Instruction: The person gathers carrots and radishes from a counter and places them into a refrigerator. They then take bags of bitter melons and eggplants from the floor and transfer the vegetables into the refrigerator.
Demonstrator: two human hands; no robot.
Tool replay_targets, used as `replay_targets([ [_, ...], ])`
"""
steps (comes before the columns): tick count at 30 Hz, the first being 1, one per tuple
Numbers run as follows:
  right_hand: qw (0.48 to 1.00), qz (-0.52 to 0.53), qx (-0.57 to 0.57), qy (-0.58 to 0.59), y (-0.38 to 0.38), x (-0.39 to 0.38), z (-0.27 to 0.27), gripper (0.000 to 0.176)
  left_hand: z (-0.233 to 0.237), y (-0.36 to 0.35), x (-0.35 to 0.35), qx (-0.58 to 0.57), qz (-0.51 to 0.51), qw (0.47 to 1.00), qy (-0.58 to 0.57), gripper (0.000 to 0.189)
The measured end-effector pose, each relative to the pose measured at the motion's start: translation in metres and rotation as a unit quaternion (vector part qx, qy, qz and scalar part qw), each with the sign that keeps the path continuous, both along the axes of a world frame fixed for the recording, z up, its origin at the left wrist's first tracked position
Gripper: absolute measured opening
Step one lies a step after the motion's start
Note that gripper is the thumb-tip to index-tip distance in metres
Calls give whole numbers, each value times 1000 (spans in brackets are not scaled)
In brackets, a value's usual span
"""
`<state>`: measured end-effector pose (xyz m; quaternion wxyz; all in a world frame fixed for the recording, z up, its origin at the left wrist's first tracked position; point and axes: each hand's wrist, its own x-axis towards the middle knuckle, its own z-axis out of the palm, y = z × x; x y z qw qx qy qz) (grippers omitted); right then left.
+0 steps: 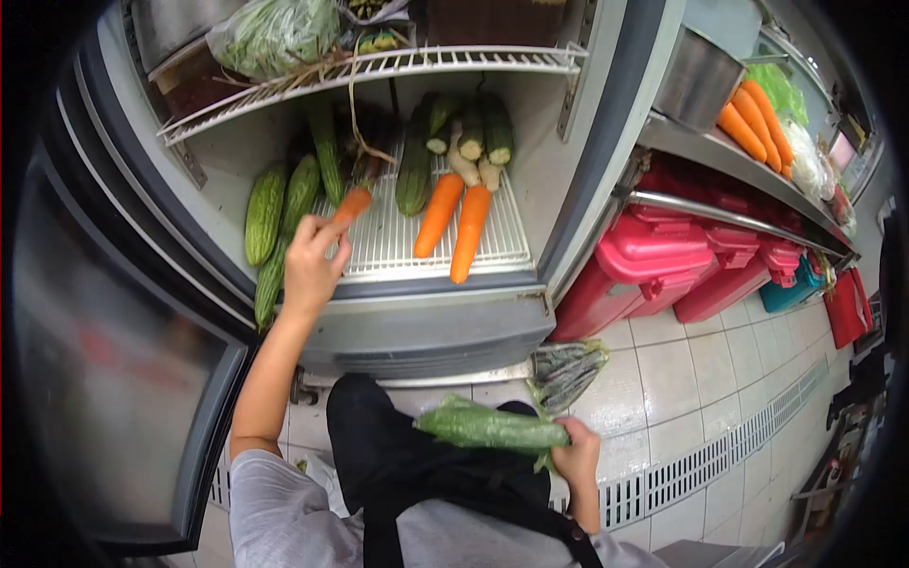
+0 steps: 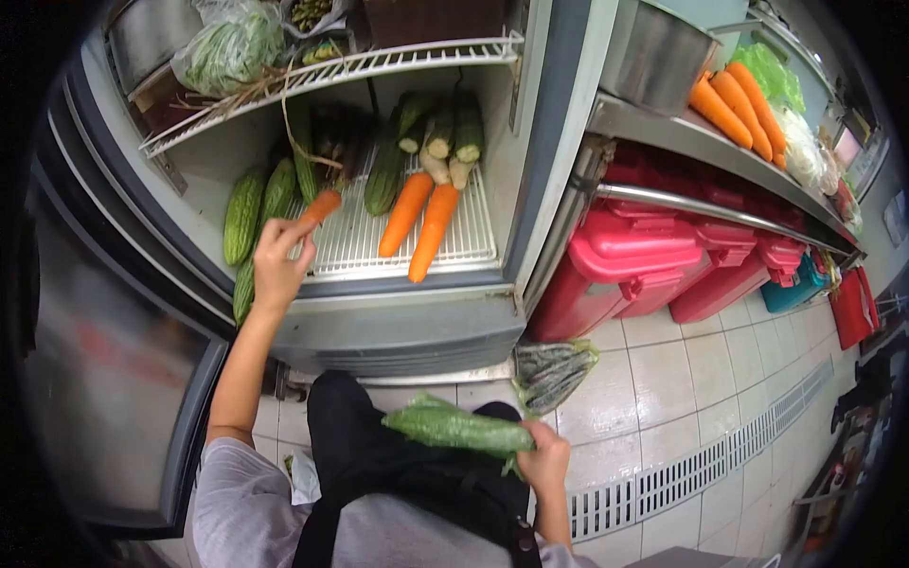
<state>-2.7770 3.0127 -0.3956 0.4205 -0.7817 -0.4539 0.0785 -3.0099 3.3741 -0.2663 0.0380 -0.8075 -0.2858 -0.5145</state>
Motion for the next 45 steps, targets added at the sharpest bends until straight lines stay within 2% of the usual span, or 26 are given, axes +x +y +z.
replay_targets([
  [3,999,29,-2,21,19,9,4,31,-26,-28,-11,-104,21,992,65,26],
  [5,998,49,-24,36,33,12,14,34,-12,-58,-5,46,119,983,131,30],
  [7,994,86,-54,45,48,13,27,33,-4,-104,1,-118,-67,978,155,53],
  [9,989,113,-66,66,64,16,30,32,2,-147,18,-306,-293,884,196,74],
  [11,983,141,-77,87,75,21,26,31,-37,-167,34,-291,-302,861,288,82],
  [13,963,220,-85,130,87,29,8,32,-78,-170,51,-354,-192,825,396,66],
  [15,953,239,-128,135,89,31,-4,43,-109,-155,54,-454,-251,755,402,49],
  [17,966,180,-179,56,88,26,-6,62,-132,-164,50,-522,-271,728,352,44],
  [18,969,146,-175,-99,84,19,2,84,-143,-171,49,-587,-284,697,299,40],
  [19,969,143,-179,-96,80,12,7,84,-156,-178,48,-588,-287,694,301,40],
  [21,992,120,11,-22,71,-2,9,96,-178,-192,47,-623,-251,700,244,38],
  [22,994,102,43,-13,65,-8,-1,101,-181,-194,48,-689,-269,655,156,35],
  [25,984,169,2,55,48,-22,-37,101,-173,-193,49,-711,-268,642,98,32],
  [27,981,191,-27,10,44,-37,-54,105,-160,-200,51,-696,-273,654,115,33],
  [28,991,122,47,25,46,-50,-65,86,-153,-206,52,-679,-276,668,132,33],
  [29,991,120,48,25,46,-49,-82,86,-146,-216,54,-638,-299,699,120,32],
  [31,985,126,83,-80,50,-48,-98,64,-126,-228,55,-580,-286,737,197,31],
  [32,991,86,106,8,47,-52,-94,45,-115,-226,55,-577,-286,739,195,31],
  [35,978,-19,186,-89,66,-50,-87,38,-102,-226,52,-573,-285,731,237,29],
  [36,957,-80,268,71,74,-48,-99,34,-108,-227,50,-621,-328,681,207,30],
  [37,957,-79,270,71,75,-33,-96,34,-116,-227,50,-663,-370,627,174,31],
  [38,969,-58,221,-93,71,-5,-90,36,-129,-236,48,-699,-390,584,136,33],
  [40,952,-36,168,-255,73,13,-65,38,-130,-226,45,-725,-382,569,66,31],
  [42,992,-48,112,26,67,6,-15,32,-128,-204,36,-746,-399,533,-10,32],
  [43,992,-51,112,26,71,7,-2,32,-110,-191,36,-711,-408,571,32,39],
  [45,934,-17,340,-109,82,11,19,20,-104,-174,36,-659,-438,608,69,46],
])
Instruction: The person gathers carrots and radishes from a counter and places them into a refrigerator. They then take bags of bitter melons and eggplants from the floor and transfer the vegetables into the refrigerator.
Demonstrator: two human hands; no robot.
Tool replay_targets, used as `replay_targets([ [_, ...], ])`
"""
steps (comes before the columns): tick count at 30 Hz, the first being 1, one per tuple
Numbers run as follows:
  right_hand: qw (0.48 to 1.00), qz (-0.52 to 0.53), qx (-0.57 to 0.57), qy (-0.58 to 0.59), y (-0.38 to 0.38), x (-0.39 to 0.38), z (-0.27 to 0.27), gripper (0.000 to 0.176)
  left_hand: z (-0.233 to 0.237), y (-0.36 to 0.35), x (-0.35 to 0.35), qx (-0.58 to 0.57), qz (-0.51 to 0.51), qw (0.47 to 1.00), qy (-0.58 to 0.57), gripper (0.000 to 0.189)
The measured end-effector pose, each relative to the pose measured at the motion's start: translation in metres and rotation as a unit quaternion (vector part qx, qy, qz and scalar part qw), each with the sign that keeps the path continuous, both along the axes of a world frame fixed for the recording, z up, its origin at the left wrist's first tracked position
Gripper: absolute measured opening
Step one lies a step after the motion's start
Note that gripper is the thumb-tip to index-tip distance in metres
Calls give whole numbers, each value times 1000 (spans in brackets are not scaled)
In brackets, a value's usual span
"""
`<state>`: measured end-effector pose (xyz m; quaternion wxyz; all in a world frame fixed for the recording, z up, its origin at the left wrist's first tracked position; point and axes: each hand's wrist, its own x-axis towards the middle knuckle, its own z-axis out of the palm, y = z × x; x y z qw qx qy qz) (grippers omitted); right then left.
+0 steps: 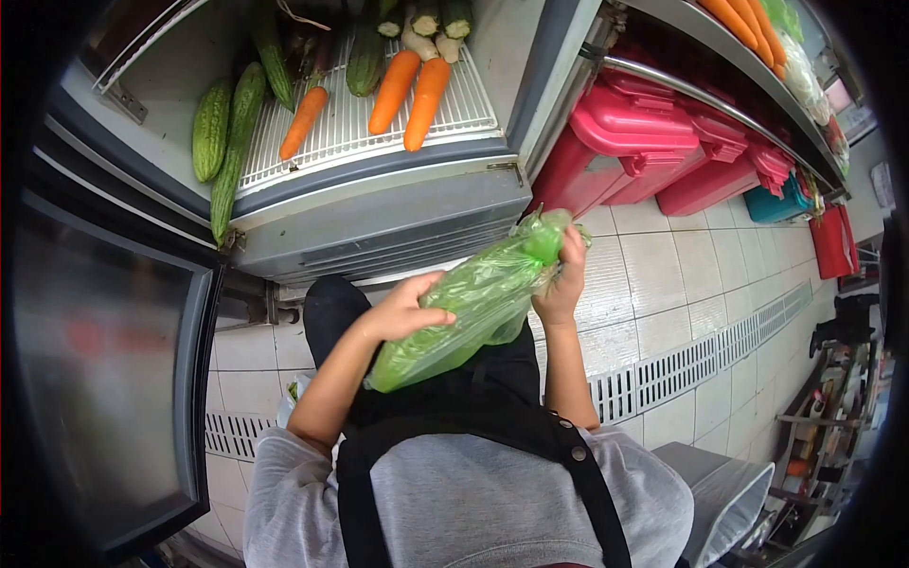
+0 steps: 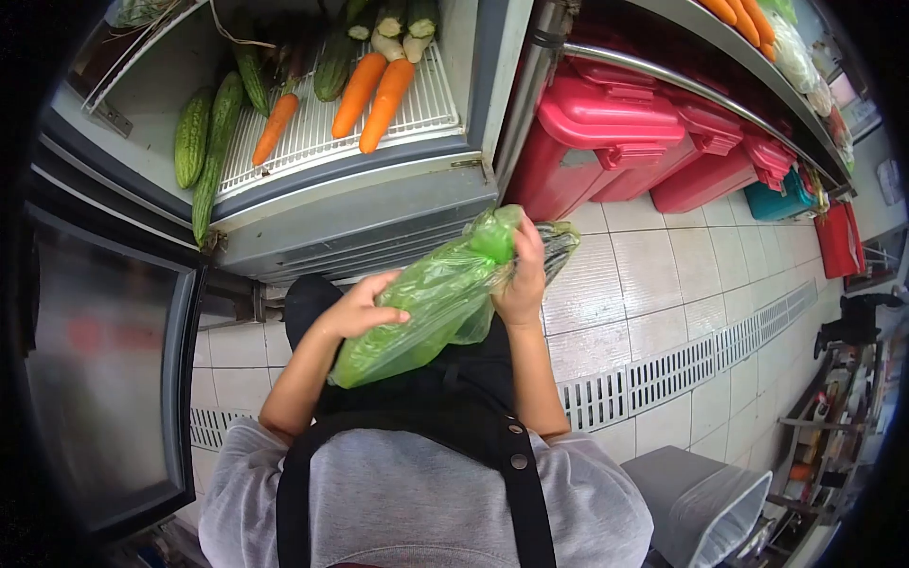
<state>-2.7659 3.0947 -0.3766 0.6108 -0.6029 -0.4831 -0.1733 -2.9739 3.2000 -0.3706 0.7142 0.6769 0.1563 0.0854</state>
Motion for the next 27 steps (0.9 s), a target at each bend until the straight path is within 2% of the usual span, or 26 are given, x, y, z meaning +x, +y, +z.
replay_targets([
  [2,999,9,37,24,2,1,11,13,15,11,5,-25,-20,999,-27,59],
  [3,998,69,-5,-9,0,6,14,16,15,21,5,14,-65,998,22,72],
  [4,990,128,-47,-42,0,9,17,21,8,28,6,15,-68,997,21,72],
  [6,991,118,-39,-47,1,6,18,25,-5,34,10,122,-69,990,-33,75],
  [7,995,88,-44,-30,2,3,17,24,-8,31,13,50,-71,996,-13,87],
  [8,997,58,-48,-12,3,-1,16,23,-11,23,16,49,-75,996,-11,87],
  [9,997,56,-49,-11,6,-6,17,23,-15,9,20,190,-33,981,-30,91],
  [10,998,22,-61,-1,10,-13,18,23,-18,-6,26,327,11,944,-50,96],
  [11,997,-11,-74,10,12,-19,20,22,-20,-21,37,350,55,932,-74,104],
  [12,995,-45,-86,22,13,-22,20,21,-25,-31,44,348,53,933,-74,104],
  [14,994,-44,-100,21,12,-22,18,21,-35,-43,54,299,167,939,-37,105],
  [15,993,-42,-113,18,11,-21,17,21,-25,-48,54,285,184,940,-44,89],
  [16,991,-40,-126,17,11,-20,16,21,-27,-47,54,284,183,940,-45,89],
  [18,988,-26,-155,-2,7,-19,20,25,-33,-45,56,243,229,941,-60,64],
  [19,983,-11,-182,-18,5,-18,23,29,-37,-43,59,246,272,924,-105,45],
  [20,983,-12,-182,-20,3,-16,31,29,-39,-40,59,246,272,924,-107,45],
  [22,966,97,-241,-5,0,-9,47,42,-41,-31,55,124,268,950,-102,34],
  [23,966,95,-241,-5,-2,-6,45,42,-49,-26,58,78,271,953,-113,28],
  [25,941,159,-296,-29,-5,2,37,48,-59,-11,55,106,240,961,-81,27],
  [27,939,174,-292,-51,-7,18,31,44,-53,-1,49,135,177,975,-10,24],
])
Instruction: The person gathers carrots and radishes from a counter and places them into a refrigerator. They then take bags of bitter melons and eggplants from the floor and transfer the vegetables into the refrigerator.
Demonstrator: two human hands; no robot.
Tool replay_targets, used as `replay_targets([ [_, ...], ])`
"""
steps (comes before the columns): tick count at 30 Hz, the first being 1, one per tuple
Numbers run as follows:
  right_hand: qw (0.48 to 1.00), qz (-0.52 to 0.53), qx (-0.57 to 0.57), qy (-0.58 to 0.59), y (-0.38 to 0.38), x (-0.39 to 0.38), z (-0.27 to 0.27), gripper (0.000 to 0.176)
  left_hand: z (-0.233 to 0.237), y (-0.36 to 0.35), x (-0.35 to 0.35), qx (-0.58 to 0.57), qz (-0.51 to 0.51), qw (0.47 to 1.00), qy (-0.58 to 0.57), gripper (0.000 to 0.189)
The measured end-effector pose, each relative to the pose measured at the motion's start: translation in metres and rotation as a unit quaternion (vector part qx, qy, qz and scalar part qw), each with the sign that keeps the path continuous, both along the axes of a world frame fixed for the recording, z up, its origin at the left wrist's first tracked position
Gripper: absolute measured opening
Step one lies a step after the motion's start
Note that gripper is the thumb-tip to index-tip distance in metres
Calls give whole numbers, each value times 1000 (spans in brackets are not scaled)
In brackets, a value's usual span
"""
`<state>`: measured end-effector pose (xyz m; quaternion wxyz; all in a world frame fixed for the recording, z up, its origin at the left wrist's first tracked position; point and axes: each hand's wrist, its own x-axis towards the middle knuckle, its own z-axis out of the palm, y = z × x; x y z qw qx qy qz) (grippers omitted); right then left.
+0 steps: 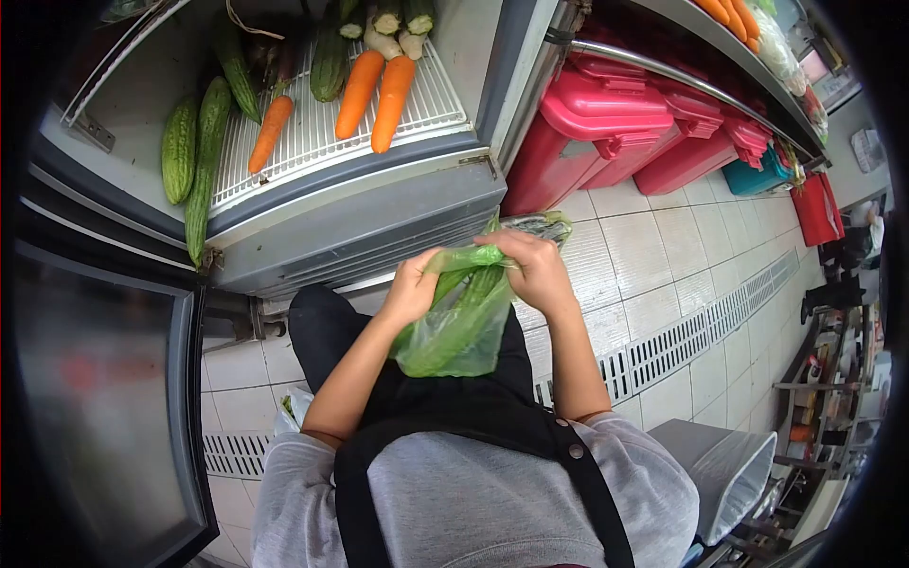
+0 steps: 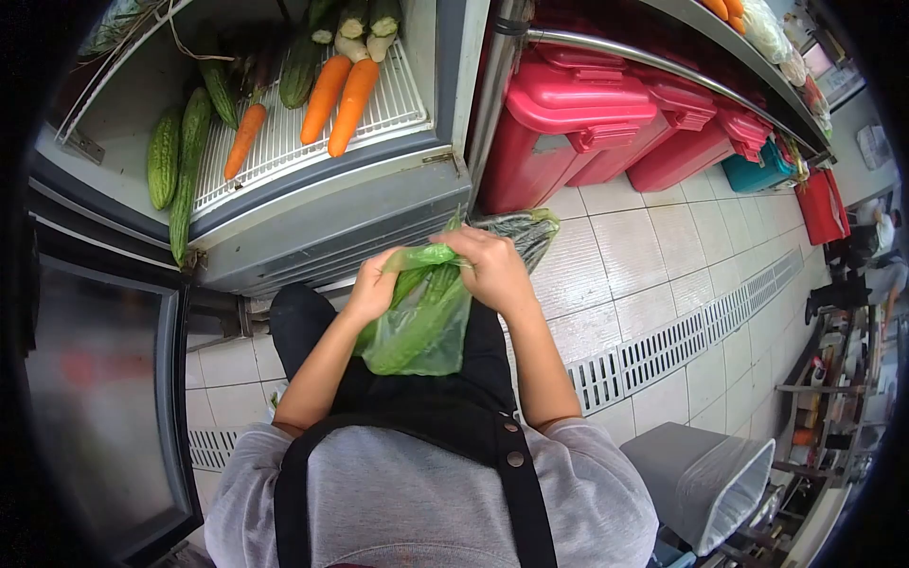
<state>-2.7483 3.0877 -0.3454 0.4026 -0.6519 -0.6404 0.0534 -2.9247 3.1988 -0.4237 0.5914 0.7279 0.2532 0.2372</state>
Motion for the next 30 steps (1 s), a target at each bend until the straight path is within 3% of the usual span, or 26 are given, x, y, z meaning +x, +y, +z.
replay_targets([
  [1,1000,21,5,-12,0,2,-1,41,9,4,-3,1,-2,1000,1,24],
  [3,998,-33,49,-26,-2,-2,-2,33,28,13,-7,-65,-124,986,94,23],
  [4,991,-44,121,-29,-1,-4,-6,32,37,14,-7,11,-126,987,95,22],
  [6,969,-42,244,6,0,-10,-10,28,49,15,-5,-4,-143,983,111,23],
  [7,969,-39,243,5,4,-14,-12,28,53,14,-4,-20,-161,979,127,25],
  [9,895,-66,337,284,11,-24,-16,25,57,9,-4,-10,-159,978,133,25],
  [11,890,-72,322,316,15,-25,-13,24,54,13,-5,5,-157,978,138,26],
  [13,854,-91,275,431,21,-18,-20,25,46,16,-11,192,-161,967,45,26],
  [15,837,-62,239,488,27,-4,-30,25,47,15,-16,156,-202,966,32,25],
  [17,846,-24,36,531,34,7,-44,22,48,11,-21,122,-245,962,23,26],
  [18,873,-23,14,487,33,7,-46,21,48,5,-20,3,-203,979,23,27],
  [20,940,112,-55,319,19,22,-36,36,46,0,-16,-202,-76,976,-20,33],
  [21,952,178,-71,239,9,22,-9,44,42,0,-19,-196,-70,978,-24,33],
  [23,906,192,12,376,-4,19,11,64,30,-2,-23,-90,-45,994,38,30],
  [24,911,178,-3,373,-6,16,12,71,19,-3,-25,52,-41,997,33,25],
  [25,933,181,-72,303,-10,8,14,68,25,-5,-26,116,-32,991,51,22],
  [27,947,182,-180,194,-5,-31,30,58,38,-9,-28,69,0,997,18,22],
  [28,950,133,-172,223,-3,-50,17,52,39,-12,-29,68,25,997,-32,23],
  [29,972,98,-95,189,0,-61,11,39,35,-14,-34,71,29,997,-16,24],
  [30,981,132,-40,133,2,-61,15,36,34,-15,-37,12,22,999,-46,26],
])
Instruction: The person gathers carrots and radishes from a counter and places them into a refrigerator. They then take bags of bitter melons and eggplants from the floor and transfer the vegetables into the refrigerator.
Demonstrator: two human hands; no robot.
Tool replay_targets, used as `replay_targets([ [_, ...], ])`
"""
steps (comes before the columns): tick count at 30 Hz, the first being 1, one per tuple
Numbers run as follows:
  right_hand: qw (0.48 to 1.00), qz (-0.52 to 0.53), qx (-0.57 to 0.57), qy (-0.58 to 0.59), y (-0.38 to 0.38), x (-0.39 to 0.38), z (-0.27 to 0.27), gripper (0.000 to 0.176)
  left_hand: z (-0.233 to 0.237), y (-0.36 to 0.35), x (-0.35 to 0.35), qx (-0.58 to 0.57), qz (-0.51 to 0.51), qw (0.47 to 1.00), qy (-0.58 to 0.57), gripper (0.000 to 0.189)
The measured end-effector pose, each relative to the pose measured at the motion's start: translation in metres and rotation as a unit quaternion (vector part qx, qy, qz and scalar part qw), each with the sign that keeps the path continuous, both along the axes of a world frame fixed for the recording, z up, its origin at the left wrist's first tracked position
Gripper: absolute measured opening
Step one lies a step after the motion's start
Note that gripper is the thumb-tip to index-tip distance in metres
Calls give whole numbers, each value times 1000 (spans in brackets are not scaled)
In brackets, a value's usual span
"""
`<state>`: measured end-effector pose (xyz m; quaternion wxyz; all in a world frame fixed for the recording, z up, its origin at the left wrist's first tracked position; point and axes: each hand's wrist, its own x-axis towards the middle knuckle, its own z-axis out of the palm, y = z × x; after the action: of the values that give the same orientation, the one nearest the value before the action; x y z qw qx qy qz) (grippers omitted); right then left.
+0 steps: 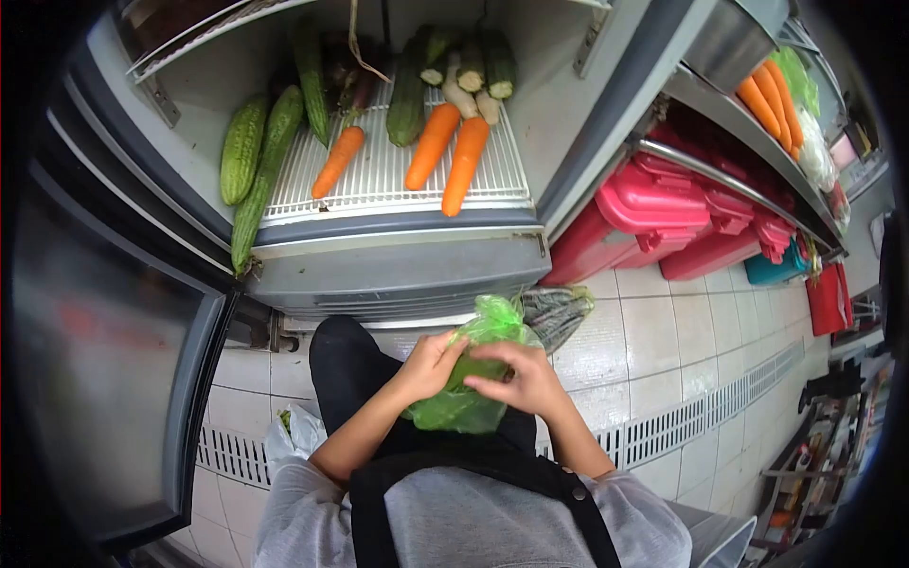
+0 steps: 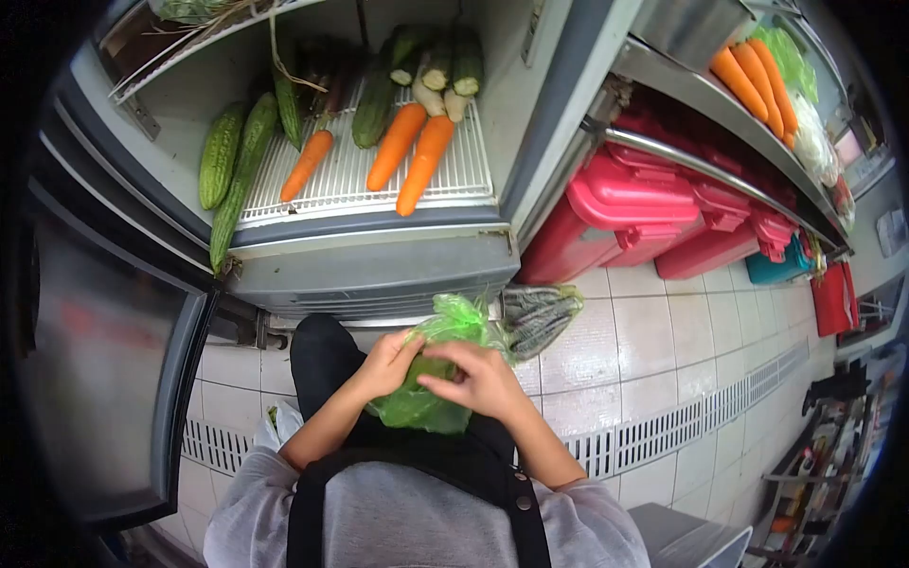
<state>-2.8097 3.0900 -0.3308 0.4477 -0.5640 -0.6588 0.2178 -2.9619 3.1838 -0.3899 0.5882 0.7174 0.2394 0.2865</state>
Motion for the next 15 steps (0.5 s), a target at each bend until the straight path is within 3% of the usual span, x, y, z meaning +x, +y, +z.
replay_targets([
  [2,992,44,88,-80,-1,6,22,34,-3,3,-9,-57,-4,998,-37,29],
  [3,986,58,111,-111,-8,14,44,35,-5,7,-17,-141,-5,988,-56,30],
  [4,980,56,166,-88,-14,32,60,29,-6,10,-24,-224,-8,972,-76,32],
  [5,962,20,274,-17,-17,48,65,28,-6,11,-30,-222,-4,972,-78,32],
  [7,865,-123,476,102,-17,50,86,36,-8,11,-40,-199,87,972,-88,32],
  [8,846,-113,519,47,-11,52,101,39,-12,15,-53,-245,13,964,-104,31],
  [10,806,-204,555,-11,28,35,115,37,-12,17,-66,-248,20,962,-112,31],
  [11,839,-136,523,-69,52,40,121,33,-11,19,-71,-252,24,961,-116,31],
  [12,821,-133,525,-182,83,40,128,33,-9,19,-76,-251,58,959,-120,33],
  [15,806,-140,513,-260,190,18,126,37,13,9,-87,-260,95,948,-155,36],
])
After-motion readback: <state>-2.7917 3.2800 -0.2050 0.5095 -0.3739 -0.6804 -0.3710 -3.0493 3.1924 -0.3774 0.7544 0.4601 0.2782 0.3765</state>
